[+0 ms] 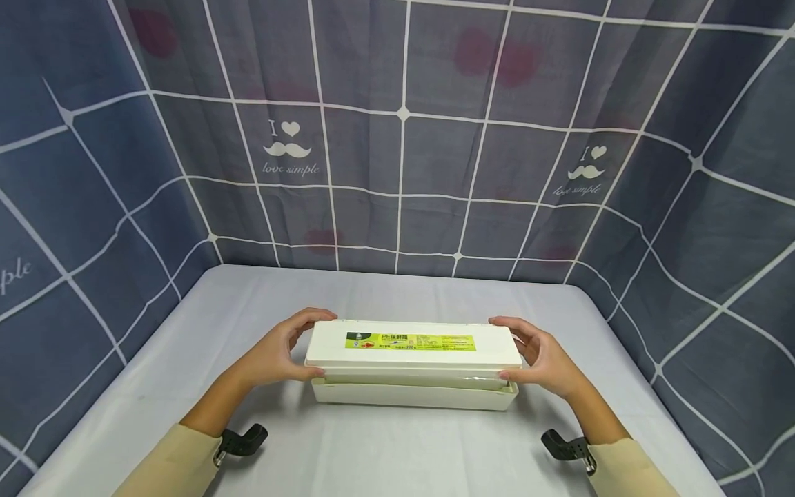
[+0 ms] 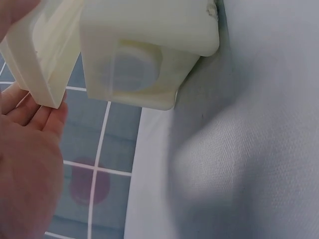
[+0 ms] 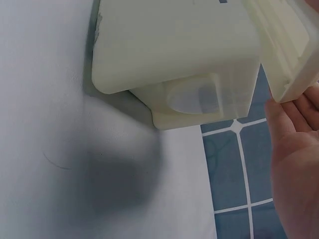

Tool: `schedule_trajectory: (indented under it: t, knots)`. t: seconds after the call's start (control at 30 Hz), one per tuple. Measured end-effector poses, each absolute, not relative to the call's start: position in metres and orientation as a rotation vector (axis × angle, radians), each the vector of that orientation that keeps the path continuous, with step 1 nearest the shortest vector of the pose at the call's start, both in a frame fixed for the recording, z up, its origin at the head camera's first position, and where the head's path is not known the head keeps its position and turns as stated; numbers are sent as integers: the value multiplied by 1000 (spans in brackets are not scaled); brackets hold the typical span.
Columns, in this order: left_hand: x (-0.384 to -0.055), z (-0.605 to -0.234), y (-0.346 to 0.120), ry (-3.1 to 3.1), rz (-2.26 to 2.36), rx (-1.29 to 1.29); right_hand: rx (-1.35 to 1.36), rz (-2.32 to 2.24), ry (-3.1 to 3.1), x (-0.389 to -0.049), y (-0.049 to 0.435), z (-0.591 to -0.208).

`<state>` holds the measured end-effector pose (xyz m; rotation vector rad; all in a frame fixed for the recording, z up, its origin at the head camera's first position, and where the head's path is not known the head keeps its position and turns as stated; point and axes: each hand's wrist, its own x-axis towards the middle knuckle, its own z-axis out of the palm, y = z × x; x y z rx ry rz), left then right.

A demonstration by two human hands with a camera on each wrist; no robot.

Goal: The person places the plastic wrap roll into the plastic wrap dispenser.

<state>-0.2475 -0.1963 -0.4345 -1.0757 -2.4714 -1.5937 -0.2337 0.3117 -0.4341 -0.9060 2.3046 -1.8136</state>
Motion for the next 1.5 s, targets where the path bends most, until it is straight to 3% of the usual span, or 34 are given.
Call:
schedule_trajectory:
  t: [1.5]
  knots:
    - [-245,-448,-188,-2557,-1573,-1055,-846,-1880,2336,-220,317,-466]
